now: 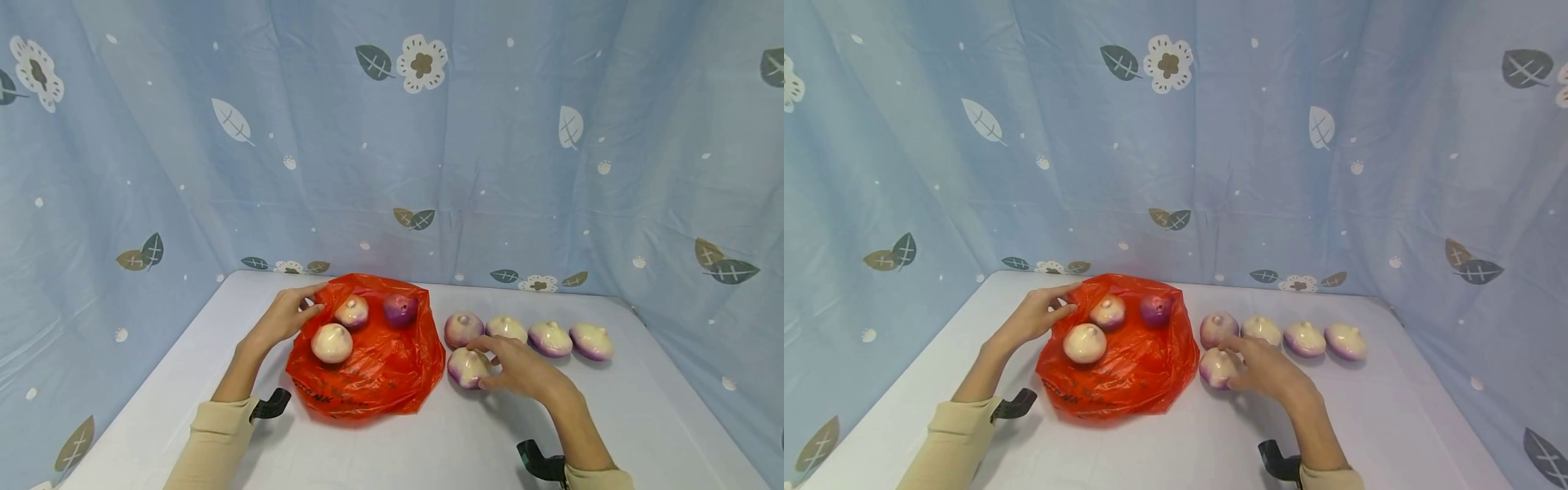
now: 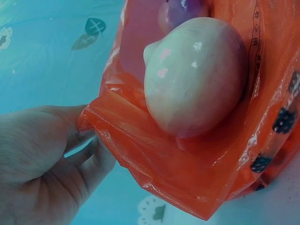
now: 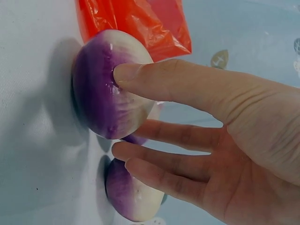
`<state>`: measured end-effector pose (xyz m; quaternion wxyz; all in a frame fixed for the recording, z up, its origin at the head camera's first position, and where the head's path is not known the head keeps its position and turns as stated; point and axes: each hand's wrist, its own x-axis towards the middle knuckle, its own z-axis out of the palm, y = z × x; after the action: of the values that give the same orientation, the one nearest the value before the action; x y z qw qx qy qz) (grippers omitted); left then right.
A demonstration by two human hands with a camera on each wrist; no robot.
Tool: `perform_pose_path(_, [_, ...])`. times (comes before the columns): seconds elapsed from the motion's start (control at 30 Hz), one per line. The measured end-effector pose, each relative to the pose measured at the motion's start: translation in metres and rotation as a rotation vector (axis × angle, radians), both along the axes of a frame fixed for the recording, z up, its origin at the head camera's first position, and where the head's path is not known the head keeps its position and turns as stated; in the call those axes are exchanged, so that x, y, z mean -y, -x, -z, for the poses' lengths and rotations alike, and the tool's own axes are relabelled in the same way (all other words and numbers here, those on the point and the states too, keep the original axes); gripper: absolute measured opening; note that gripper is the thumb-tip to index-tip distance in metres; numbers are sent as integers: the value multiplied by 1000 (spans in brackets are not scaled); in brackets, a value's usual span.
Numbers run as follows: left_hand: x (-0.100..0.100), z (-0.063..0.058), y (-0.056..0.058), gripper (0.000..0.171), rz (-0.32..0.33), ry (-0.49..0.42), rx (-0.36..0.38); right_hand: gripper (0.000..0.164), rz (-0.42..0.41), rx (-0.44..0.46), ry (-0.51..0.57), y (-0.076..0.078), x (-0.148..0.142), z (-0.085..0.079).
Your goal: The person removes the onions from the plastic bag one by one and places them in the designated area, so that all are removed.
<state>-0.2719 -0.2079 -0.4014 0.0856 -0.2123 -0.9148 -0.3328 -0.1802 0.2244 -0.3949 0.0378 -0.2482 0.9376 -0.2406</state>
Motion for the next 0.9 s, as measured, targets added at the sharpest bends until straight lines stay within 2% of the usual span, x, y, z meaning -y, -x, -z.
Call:
perform_pose_path(0.3, [0,0,0,47,-8,-5,6,45,2,-30,-3,-1,-1,2])
perform_pose_path(0.57, [0,0,-1,47,14,-1,-35,42,48,-40,-26,-3,0,1])
perform_pose_path(0.9, [-1,-2,-2,47,5,-1,-13,37,66,-66,-40,-2,0,0])
